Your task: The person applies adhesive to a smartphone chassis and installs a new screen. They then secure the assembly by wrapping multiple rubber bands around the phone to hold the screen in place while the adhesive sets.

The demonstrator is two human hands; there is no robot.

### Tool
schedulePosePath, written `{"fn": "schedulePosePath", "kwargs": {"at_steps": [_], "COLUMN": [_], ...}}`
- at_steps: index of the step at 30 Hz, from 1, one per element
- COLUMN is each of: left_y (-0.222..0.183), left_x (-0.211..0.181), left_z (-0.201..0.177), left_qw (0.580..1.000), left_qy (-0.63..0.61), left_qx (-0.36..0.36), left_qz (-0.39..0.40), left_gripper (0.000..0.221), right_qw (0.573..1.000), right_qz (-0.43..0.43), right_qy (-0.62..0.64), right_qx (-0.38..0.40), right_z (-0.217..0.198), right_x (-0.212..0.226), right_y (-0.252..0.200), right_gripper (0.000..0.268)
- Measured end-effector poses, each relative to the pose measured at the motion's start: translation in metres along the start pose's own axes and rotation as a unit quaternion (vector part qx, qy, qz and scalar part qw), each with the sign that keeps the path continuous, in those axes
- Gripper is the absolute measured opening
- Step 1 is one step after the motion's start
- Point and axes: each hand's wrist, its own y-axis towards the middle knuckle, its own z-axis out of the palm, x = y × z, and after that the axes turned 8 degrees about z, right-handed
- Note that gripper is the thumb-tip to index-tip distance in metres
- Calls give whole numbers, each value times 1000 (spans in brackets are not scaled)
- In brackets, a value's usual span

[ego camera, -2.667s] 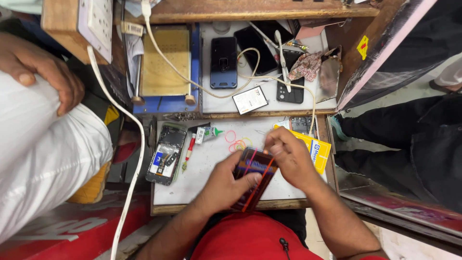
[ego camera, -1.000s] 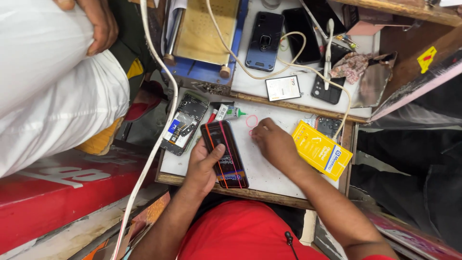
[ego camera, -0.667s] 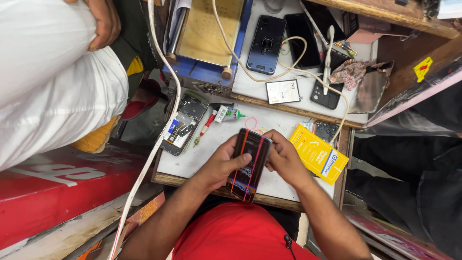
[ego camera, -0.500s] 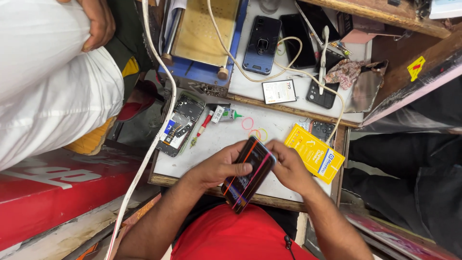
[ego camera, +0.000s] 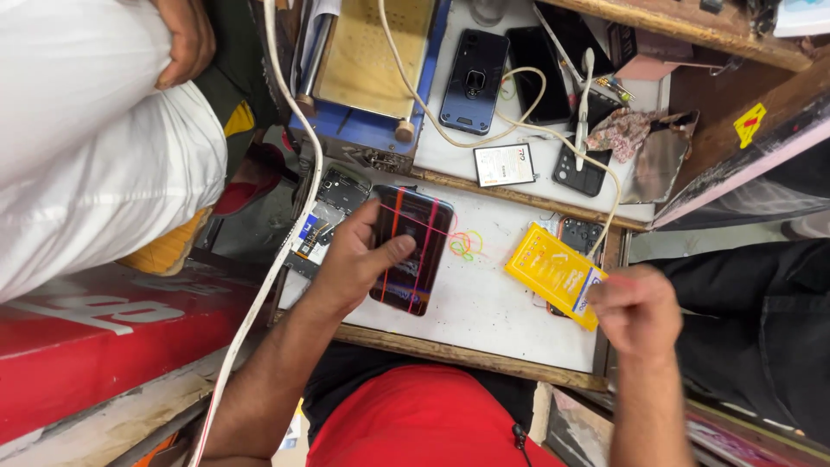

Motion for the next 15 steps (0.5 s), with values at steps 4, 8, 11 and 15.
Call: {"fn": "schedulePosePath", "kwargs": {"at_steps": [4, 8, 11, 15], "left_y": [-7, -13, -8, -4], "left_x": [10, 22, 38, 38], "left_z": [25, 57, 75, 61], "left_qw": [928, 731, 696, 750], "left_qy": [327, 577, 659, 637], "left_qx": [69, 217, 229, 156], "left_qz": [163, 292, 168, 81], "left_gripper": [35, 30, 27, 30], "right_qw": [946, 990, 785, 701], "right_qz": [-5, 124, 161, -84], "right_qy": [304, 50, -598, -693], "right_qx": [-113, -50, -14, 146], "right_z": [24, 89, 141, 141], "right_x": [-32, -35, -24, -24], "right_y": [12, 49, 33, 20], "right_gripper": [51, 67, 62, 29]}}
